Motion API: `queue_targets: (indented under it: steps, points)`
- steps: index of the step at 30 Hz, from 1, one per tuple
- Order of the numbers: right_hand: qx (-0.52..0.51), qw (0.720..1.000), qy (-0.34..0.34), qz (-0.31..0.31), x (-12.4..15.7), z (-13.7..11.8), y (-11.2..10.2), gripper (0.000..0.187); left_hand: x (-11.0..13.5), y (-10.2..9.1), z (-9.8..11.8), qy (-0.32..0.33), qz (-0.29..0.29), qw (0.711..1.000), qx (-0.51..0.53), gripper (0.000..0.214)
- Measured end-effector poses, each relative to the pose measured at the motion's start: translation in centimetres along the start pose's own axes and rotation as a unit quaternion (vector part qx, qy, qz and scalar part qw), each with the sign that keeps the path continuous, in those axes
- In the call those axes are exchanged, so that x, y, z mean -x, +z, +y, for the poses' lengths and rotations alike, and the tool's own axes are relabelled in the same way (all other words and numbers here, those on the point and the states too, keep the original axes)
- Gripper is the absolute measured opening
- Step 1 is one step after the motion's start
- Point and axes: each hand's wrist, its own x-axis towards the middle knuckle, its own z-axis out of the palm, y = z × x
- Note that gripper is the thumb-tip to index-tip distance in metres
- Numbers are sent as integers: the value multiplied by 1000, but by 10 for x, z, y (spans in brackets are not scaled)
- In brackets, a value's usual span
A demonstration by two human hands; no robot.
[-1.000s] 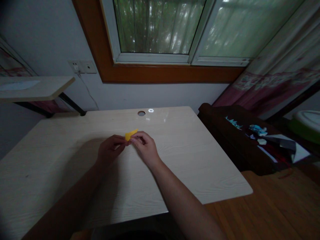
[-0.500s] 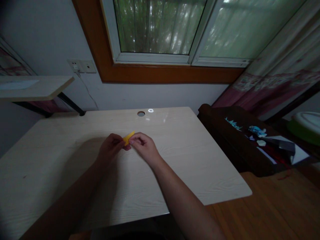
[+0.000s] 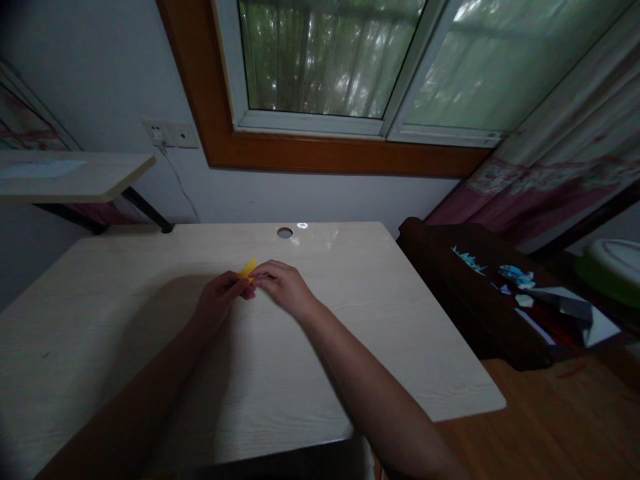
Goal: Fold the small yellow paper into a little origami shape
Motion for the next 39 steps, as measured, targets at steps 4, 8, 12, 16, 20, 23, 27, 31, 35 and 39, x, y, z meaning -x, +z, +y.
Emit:
queue_targets:
  steps: [4,8,12,16,20,23,27,31,35,39]
  points:
    - [-39,999,13,23,-6,8,6,12,-2,-1,0,-8,18,1000,15,26]
    - [-148,983,78,79,-5,14,19,14,-3,-1,1,-13,34,999,37,26]
    - [-220,965,105,96,-4,14,26,15,-3,0,3,-13,45,998,42,25]
    - [-244,957,116,105,-1,19,29,16,-4,1,1,-29,56,997,36,28]
    - [-270,947,130,118,1,24,35,19,-5,1,-1,-46,47,997,38,31]
    - [-272,942,136,143,1,22,38,20,-5,2,-1,-51,35,997,48,32]
    - [-240,946,149,157,2,16,38,23,-5,5,2,-52,35,997,50,31]
    - [-239,948,144,152,3,15,38,24,-3,6,5,-58,45,996,46,30]
    - [-223,950,149,162,4,17,38,23,-3,6,4,-51,41,997,39,30]
    - [-212,951,148,171,4,18,39,23,-4,7,4,-47,30,998,38,31]
